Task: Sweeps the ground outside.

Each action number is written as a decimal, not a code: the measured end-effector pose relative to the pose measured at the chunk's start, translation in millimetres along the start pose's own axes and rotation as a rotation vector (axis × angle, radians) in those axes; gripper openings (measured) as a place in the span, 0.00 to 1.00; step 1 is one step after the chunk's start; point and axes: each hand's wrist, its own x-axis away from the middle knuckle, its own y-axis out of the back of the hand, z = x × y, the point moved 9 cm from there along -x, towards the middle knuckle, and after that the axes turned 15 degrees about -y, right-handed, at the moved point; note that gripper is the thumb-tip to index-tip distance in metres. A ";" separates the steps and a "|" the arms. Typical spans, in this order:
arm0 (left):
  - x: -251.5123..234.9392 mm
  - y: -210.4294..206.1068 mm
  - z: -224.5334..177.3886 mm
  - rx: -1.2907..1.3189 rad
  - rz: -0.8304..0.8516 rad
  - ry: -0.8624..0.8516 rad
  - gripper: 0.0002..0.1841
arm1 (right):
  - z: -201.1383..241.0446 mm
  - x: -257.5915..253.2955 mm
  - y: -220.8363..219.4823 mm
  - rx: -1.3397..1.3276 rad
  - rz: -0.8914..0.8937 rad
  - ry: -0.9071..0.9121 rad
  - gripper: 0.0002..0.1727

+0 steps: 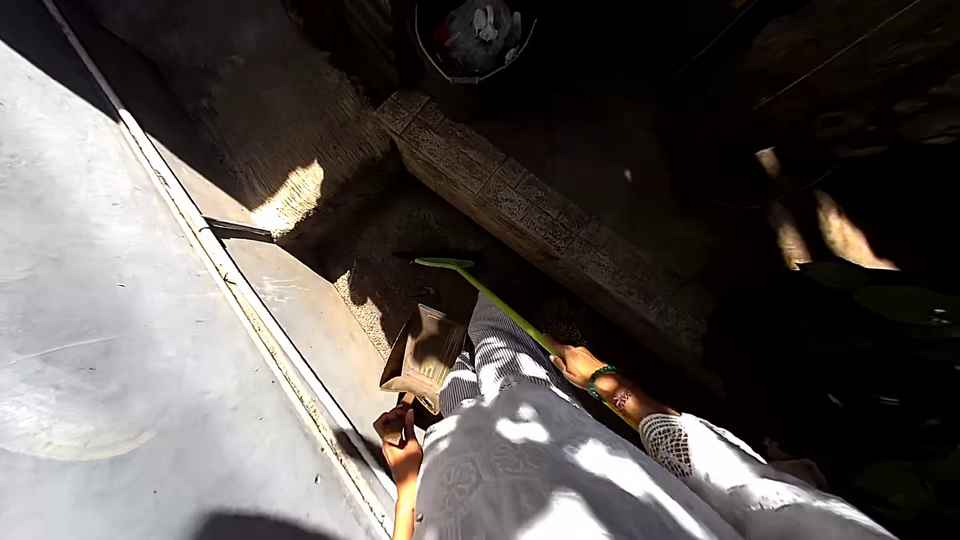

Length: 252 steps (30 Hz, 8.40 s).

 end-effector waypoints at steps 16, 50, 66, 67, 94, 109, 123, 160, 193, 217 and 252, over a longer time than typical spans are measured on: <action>25.2 -38.9 -11.2 -0.372 0.428 -0.086 0.32 | -143.4 74.9 -151.6 -0.622 0.068 -0.079 0.31; 75.0 -39.8 -30.5 -0.329 0.379 -0.166 0.18 | -234.5 115.6 -176.4 -0.882 0.313 -0.281 0.38; 53.1 -30.8 -3.2 -0.093 0.142 0.081 0.22 | -65.2 74.3 -74.7 -0.567 0.268 -0.122 0.36; 51.6 -30.3 -1.3 -0.079 0.127 0.094 0.21 | -59.2 76.1 -59.2 -0.520 0.214 -0.126 0.36; 89.0 -38.8 -17.9 -0.261 -0.696 0.513 0.22 | 346.4 -99.0 94.5 0.604 0.015 0.153 0.39; 128.4 -31.6 46.6 -0.365 -1.083 0.814 0.21 | 456.8 -73.2 92.5 1.439 -0.199 0.340 0.45; 140.6 8.0 109.0 -0.275 -1.249 0.997 0.23 | 431.9 -51.5 31.8 1.559 -0.314 0.295 0.42; 217.6 42.9 144.5 -0.251 -0.657 1.038 0.31 | 191.3 41.5 41.9 0.658 -0.055 0.082 0.44; 187.7 7.0 136.4 0.969 -1.367 1.175 0.22 | 243.7 -12.6 66.7 0.691 -0.014 0.183 0.47; 325.6 10.4 121.9 1.095 -1.790 1.073 0.09 | 155.7 3.7 -34.0 1.029 -0.251 0.185 0.40; 418.7 39.7 132.0 1.296 -2.035 1.014 0.22 | -9.7 85.7 -189.5 1.388 0.039 0.142 0.44</action>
